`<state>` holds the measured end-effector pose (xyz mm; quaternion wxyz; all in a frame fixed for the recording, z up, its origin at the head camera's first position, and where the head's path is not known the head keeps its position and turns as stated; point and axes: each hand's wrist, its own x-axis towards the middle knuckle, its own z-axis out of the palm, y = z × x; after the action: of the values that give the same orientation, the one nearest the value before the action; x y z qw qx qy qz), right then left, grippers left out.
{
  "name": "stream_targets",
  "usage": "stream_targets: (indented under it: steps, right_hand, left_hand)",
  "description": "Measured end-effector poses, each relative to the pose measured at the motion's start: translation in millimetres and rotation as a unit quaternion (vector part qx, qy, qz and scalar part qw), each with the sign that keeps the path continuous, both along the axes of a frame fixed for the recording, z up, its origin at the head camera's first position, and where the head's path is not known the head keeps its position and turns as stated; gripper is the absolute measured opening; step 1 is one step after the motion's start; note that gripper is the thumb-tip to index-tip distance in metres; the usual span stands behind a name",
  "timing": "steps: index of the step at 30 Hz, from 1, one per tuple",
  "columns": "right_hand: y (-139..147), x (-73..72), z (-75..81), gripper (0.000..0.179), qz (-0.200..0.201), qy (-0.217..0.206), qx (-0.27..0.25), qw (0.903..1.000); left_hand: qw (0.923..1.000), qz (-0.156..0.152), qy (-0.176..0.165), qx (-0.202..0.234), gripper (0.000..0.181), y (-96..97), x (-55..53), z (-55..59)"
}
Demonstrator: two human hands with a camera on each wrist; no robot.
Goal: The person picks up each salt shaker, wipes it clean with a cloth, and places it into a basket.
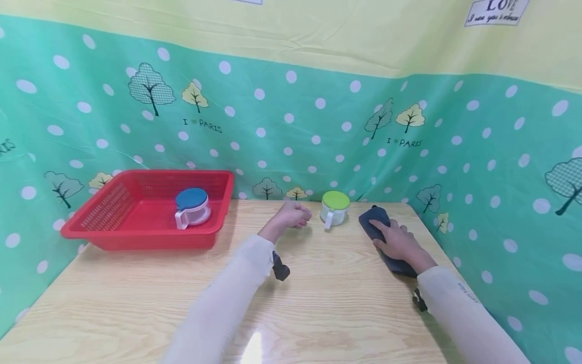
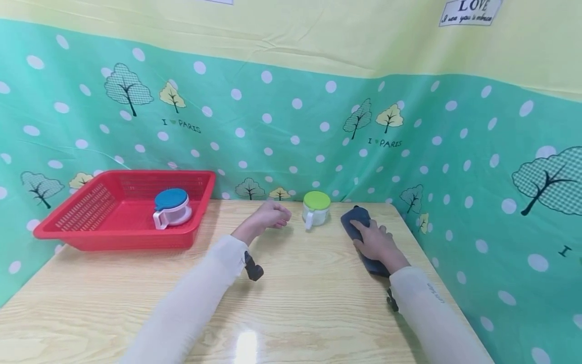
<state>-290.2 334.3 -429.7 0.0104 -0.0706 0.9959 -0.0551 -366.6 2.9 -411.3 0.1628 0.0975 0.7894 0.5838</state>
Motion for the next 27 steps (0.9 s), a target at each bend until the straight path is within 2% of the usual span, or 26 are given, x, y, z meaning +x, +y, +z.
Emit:
stream_targets:
  steps: [4,11,15,20,27]
  right_hand:
    - [0,-1.2,-1.3,0.061,-0.001,-0.005,-0.001,1.0000]
    - [2,-5.3,-5.4,0.061,-0.006,-0.015,-0.007,0.9998]
    - [1,-6.9,-3.3,0.061,-0.007,-0.014,-0.012,0.9998]
    - [-1,-8.8,-0.8,0.059,-0.007,-0.013,-0.019,0.9997]
    - [-2,-13.3,-2.5,0.056,0.016,-0.008,-0.033,0.9993]
  left_hand:
    - [0.9999,-0.005,-0.005,0.011,0.027,9.9,-4.4,-6.0]
    - [0.9992,-0.010,-0.027,0.026,0.031,28.8,-2.9,-9.5]
    - [0.9987,0.001,-0.039,0.032,0.032,39.7,-2.3,-10.1]
    - [0.9982,0.021,-0.039,0.039,0.026,50.1,-1.2,-10.9]
    - [0.9960,0.044,-0.048,0.061,0.020,59.0,2.3,-16.0]
